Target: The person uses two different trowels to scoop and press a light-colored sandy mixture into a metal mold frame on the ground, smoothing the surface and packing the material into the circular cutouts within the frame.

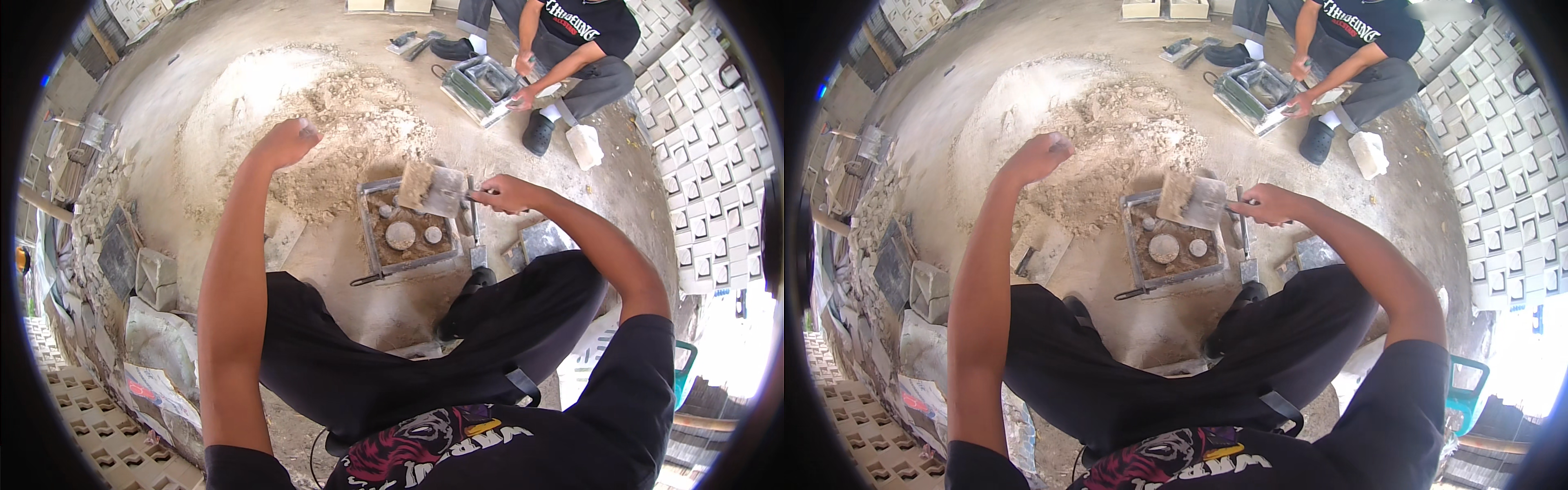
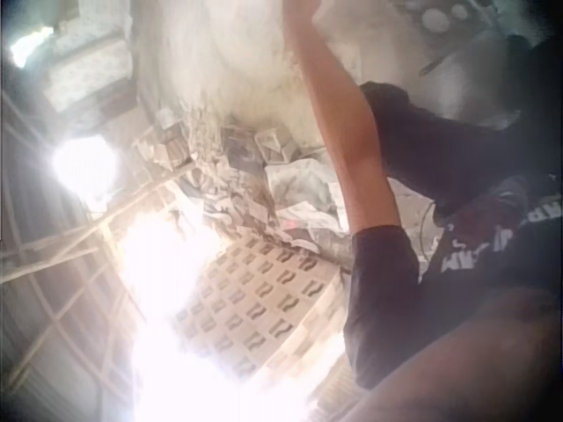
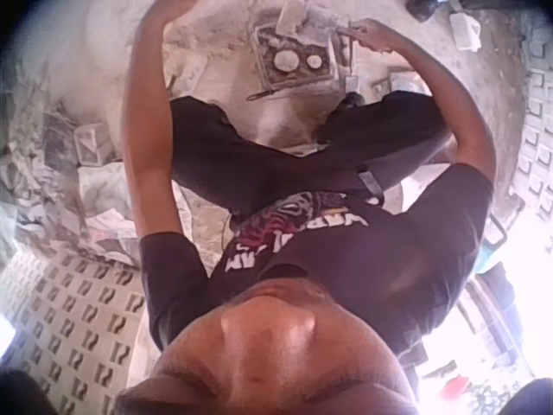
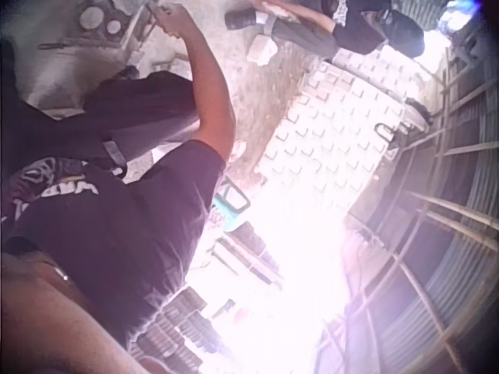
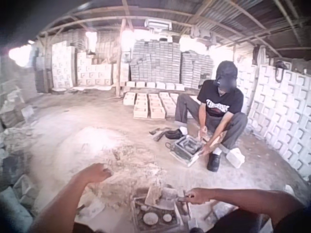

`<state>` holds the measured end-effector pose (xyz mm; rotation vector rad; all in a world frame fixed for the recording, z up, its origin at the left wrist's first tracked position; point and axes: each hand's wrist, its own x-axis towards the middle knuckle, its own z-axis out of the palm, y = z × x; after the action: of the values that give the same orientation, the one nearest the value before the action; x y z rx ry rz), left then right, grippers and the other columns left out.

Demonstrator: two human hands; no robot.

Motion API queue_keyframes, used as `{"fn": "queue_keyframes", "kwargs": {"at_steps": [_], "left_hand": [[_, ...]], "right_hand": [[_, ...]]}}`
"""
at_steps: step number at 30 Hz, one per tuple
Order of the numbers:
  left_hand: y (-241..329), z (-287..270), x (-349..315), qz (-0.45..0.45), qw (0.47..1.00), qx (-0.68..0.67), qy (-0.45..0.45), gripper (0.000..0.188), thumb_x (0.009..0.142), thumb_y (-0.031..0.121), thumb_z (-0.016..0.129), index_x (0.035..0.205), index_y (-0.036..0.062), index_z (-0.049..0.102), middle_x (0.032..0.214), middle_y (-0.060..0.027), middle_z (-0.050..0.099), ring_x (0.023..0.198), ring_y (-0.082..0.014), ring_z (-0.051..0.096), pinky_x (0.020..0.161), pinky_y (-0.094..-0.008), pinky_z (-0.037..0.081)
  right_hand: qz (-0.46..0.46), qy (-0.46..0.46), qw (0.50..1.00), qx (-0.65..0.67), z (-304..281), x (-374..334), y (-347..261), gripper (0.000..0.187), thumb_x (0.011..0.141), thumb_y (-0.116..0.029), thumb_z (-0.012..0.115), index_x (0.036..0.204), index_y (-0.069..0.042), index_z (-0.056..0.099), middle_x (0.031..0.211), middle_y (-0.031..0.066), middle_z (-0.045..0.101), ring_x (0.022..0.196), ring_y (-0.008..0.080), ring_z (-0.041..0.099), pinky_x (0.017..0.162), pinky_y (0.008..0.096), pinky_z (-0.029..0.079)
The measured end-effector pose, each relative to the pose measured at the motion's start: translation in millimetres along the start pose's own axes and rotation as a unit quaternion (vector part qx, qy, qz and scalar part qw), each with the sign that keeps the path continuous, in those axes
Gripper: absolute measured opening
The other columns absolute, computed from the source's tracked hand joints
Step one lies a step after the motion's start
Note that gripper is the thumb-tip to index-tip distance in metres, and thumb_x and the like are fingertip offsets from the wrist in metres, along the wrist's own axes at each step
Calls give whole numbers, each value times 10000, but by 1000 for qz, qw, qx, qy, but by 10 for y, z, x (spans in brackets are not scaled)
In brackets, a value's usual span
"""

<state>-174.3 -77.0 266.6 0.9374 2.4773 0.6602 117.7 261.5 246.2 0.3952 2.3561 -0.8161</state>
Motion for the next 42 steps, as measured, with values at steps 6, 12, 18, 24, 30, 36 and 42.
{"fn": "queue_keyframes", "kwargs": {"at_steps": [6, 12, 18, 24, 30, 36, 42], "left_hand": [[197, 48, 26, -4, 1000, 9, -12, 349, 925, 336, 546, 1144, 79, 632, 1127, -125, 660, 1039, -239, 618, 879, -366, 477], [376, 83, -6, -15, 999, 19, -23, 377, 935, 362, 547, 1173, 77, 618, 1146, -125, 651, 1064, -244, 607, 906, -371, 471], [231, 54, 24, -10, 999, 9, -42, 399, 934, 388, 553, 1191, 88, 612, 1160, -124, 643, 1091, -242, 597, 919, -374, 469], [230, 78, -80, -32, 998, 3, -58, 398, 931, 387, 555, 1179, 82, 617, 1137, -126, 648, 1069, -238, 602, 906, -362, 472], [49, 67, -111, -2, 998, 29, -55, 387, 928, 387, 554, 1151, 78, 622, 1117, -126, 654, 1007, -243, 618, 867, -366, 477], [155, -146, -220, 3, 999, 32, 5, 430, 940, 399, 539, 1178, 50, 614, 1166, -153, 652, 1065, -284, 628, 913, -401, 488], [-37, -129, -177, -52, 998, 32, -30, 420, 937, 393, 541, 1212, 84, 609, 1230, -144, 626, 1149, -266, 591, 967, -396, 460]], "right_hand": [[-79, 38, 977, -193, 113, -72, 790, 618, 927, -566, 496, 762, 18, 615, 571, 125, 571, 456, 240, 562, 475, 365, 469], [44, -16, 969, -243, 124, 8, 338, 591, 932, -508, 505, 794, 45, 659, 722, 209, 652, 664, 332, 645, 632, 431, 514], [71, -13, 949, -306, 4, 68, -366, 486, 925, -404, 544, 834, 56, 671, 827, 257, 671, 811, 370, 670, 722, 449, 532], [52, 63, 953, -291, 225, 119, -466, 395, 930, -330, 548, 933, 44, 677, 943, 230, 681, 882, 393, 663, 762, 470, 530], [65, 60, 951, -298, 310, 138, -580, 261, 875, -201, 569, 939, 22, 689, 946, 240, 678, 899, 375, 669, 775, 445, 542], [-13, 140, 978, -152, 435, 394, -1098, 416, 964, -275, 474, 878, 89, 655, 856, 279, 660, 822, 375, 678, 739, 444, 543], [-35, 123, 966, 224, 1354, 1443, -1627, 567, 976, -386, 449, 760, 114, 608, 603, 216, 627, 474, 279, 618, 503, 410, 524]]}}
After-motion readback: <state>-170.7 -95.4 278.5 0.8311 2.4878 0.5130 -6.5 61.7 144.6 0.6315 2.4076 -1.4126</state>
